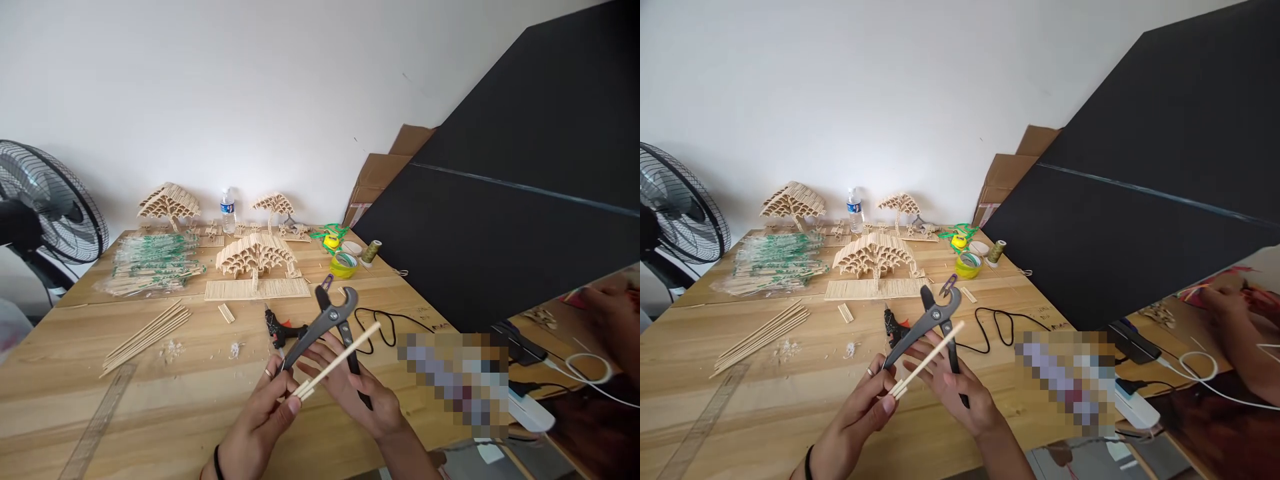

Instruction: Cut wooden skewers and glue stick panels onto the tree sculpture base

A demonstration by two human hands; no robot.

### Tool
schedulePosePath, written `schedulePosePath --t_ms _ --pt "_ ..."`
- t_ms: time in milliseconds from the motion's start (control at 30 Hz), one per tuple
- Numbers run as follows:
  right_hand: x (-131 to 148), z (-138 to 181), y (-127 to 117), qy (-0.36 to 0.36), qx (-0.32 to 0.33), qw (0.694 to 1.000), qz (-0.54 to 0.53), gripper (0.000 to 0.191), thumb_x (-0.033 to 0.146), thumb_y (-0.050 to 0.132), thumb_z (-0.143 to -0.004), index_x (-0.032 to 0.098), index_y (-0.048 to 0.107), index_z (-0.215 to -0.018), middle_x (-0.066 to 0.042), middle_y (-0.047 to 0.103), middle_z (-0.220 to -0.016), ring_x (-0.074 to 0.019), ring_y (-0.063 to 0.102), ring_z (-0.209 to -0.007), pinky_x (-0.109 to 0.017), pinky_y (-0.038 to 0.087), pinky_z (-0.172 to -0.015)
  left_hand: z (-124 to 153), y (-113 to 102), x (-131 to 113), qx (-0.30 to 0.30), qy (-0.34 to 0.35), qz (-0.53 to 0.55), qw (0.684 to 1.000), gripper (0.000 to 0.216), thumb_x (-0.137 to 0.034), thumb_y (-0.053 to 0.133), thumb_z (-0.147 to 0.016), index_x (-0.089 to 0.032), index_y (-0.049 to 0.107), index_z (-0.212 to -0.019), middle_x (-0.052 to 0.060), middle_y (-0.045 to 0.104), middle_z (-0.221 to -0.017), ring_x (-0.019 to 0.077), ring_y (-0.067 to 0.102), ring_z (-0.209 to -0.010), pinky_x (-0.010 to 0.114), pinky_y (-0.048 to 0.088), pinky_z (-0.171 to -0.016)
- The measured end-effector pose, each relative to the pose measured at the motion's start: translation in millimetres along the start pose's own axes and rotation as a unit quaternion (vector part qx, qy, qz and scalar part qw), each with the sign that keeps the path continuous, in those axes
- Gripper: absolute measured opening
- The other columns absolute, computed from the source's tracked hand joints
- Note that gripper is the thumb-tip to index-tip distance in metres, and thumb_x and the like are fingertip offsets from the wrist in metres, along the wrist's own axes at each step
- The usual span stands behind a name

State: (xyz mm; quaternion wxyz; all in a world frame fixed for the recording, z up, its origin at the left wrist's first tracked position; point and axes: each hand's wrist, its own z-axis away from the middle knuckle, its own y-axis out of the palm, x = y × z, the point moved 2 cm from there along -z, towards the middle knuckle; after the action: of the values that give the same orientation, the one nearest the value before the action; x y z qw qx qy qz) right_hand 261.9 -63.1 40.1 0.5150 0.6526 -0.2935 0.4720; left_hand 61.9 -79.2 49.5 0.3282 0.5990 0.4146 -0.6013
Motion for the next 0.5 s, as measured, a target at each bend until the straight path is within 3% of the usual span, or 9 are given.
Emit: schedulePosePath --t_ms 100,267,400,500 --pt "-3 -8 11 0.061 0.053 0.996 -0.041 0.078 0.057 0.068 -0.066 0.029 0.058 -0.138 -0.014 0.068 -0.127 -0.039 0.058 -0.129 -0.059 0.046 -0.103 13 -12 4 0.042 -0.032 -0.009 0.999 0.042 -0.057 0.05 -0.099 -0.021 0.054 -0.078 0.005 0.054 -0.088 0.0238 0.048 -0.103 0.037 0.035 -0.107" --pt "-13 -15 27 0.079 0.128 0.982 -0.114 0.078 0.055 0.074 -0.067 0.031 0.054 -0.139 -0.014 0.067 -0.131 -0.0378 0.06 -0.126 -0.056 0.048 -0.102 22 -18 4 0.027 -0.053 -0.011 0.998 0.043 -0.058 0.053 -0.096 -0.021 0.058 -0.077 0.008 0.059 -0.096 0.0264 0.051 -0.106 0.036 0.043 -0.097" --pt "-18 -19 23 0.054 0.105 0.988 -0.098 0.053 0.058 0.068 -0.084 0.03 0.057 -0.128 -0.011 0.07 -0.122 -0.0329 0.066 -0.121 -0.053 0.047 -0.105 22 -8 1 0.033 -0.045 0.005 0.998 0.046 -0.059 0.052 -0.097 -0.02 0.059 -0.074 0.01 0.061 -0.096 0.0267 0.055 -0.106 0.035 0.045 -0.093" --pt "-2 -18 8 0.029 0.057 0.998 -0.023 0.043 0.056 0.069 -0.087 0.029 0.059 -0.119 -0.01 0.07 -0.116 -0.0328 0.068 -0.116 -0.053 0.049 -0.103 23 -6 2 0.002 -0.056 0.018 0.998 0.045 -0.058 0.047 -0.1 -0.019 0.06 -0.083 0.006 0.061 -0.089 0.0183 0.059 -0.08 0.031 0.046 -0.084"
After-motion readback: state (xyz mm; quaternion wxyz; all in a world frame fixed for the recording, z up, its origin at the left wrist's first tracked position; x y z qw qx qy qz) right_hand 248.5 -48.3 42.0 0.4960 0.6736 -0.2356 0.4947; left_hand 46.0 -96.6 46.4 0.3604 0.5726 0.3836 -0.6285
